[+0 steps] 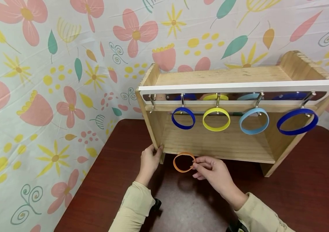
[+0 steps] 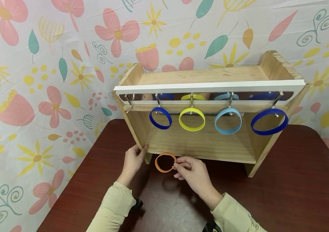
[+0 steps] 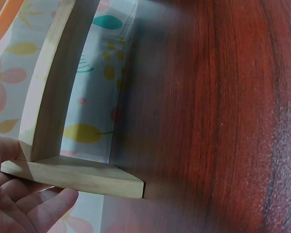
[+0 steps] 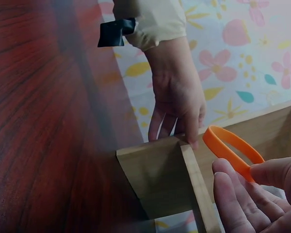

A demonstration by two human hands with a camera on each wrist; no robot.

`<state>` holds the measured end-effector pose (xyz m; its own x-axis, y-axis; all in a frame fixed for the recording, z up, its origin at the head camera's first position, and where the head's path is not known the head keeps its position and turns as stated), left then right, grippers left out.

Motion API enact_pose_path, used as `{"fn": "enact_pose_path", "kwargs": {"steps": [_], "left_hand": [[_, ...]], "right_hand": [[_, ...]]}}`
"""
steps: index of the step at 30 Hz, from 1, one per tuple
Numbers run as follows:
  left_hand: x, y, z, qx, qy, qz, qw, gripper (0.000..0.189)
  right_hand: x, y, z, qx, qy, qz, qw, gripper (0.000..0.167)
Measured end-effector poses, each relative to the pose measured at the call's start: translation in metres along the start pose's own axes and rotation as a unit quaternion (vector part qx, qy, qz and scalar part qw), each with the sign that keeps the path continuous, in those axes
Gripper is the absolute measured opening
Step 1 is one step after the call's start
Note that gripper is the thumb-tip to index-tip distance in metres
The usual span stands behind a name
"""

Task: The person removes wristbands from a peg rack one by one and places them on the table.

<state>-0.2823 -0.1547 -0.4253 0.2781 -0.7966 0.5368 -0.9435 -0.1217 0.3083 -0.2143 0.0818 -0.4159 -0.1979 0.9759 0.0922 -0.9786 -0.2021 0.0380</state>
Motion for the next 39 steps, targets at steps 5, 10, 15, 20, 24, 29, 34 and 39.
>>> {"fn": "enact_pose_path", "kwargs": {"steps": [5,10,15,20,24,29,34,39], "left_hand": [[-0.001,0.0,0.001,0.001,0.005,0.001,1.0,0.017],[-0.001,0.0,0.001,-0.001,0.006,-0.001,1.0,0.017],[0.0,0.0,0.001,-0.003,0.003,-0.003,1.0,0.017],[-0.001,-0.001,0.0,-0.003,-0.002,0.0,1.0,0.016],[-0.001,-0.001,0.0,0.0,-0.002,-0.001,1.0,0.016],[0.0,-0.001,0.0,0.002,0.002,-0.004,1.0,0.016],[0.0,-0.002,0.0,0.002,-0.003,0.001,1.0,0.015],[-0.001,-0.002,0.0,0.005,-0.005,0.003,1.0,0.016]], "right_hand": [[-0.001,0.0,-0.005,-0.003,0.003,0.001,1.0,0.024],[-0.002,0.0,-0.011,-0.009,0.008,0.003,0.9999,0.024],[-0.003,0.0,-0.016,-0.013,0.011,0.007,0.9998,0.025],[-0.005,-0.001,-0.022,-0.015,0.003,0.015,0.9998,0.024],[-0.008,-0.001,-0.029,-0.015,0.005,0.024,0.9996,0.025],[-0.011,-0.001,-0.036,-0.02,0.006,0.032,0.9993,0.025],[-0.013,0.0,-0.042,-0.026,0.004,0.042,0.9988,0.025],[-0.015,0.002,-0.045,-0.027,-0.008,0.048,0.9985,0.023]]}}
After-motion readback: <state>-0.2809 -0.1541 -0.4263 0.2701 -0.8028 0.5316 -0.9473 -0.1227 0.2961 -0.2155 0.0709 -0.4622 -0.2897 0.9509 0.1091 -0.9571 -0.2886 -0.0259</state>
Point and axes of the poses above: each hand's wrist, its own y-axis towards the middle knuckle, its own x-axis out of the back of the hand, z = x × y, the point moved 8 cm from there along y, towards the middle knuckle
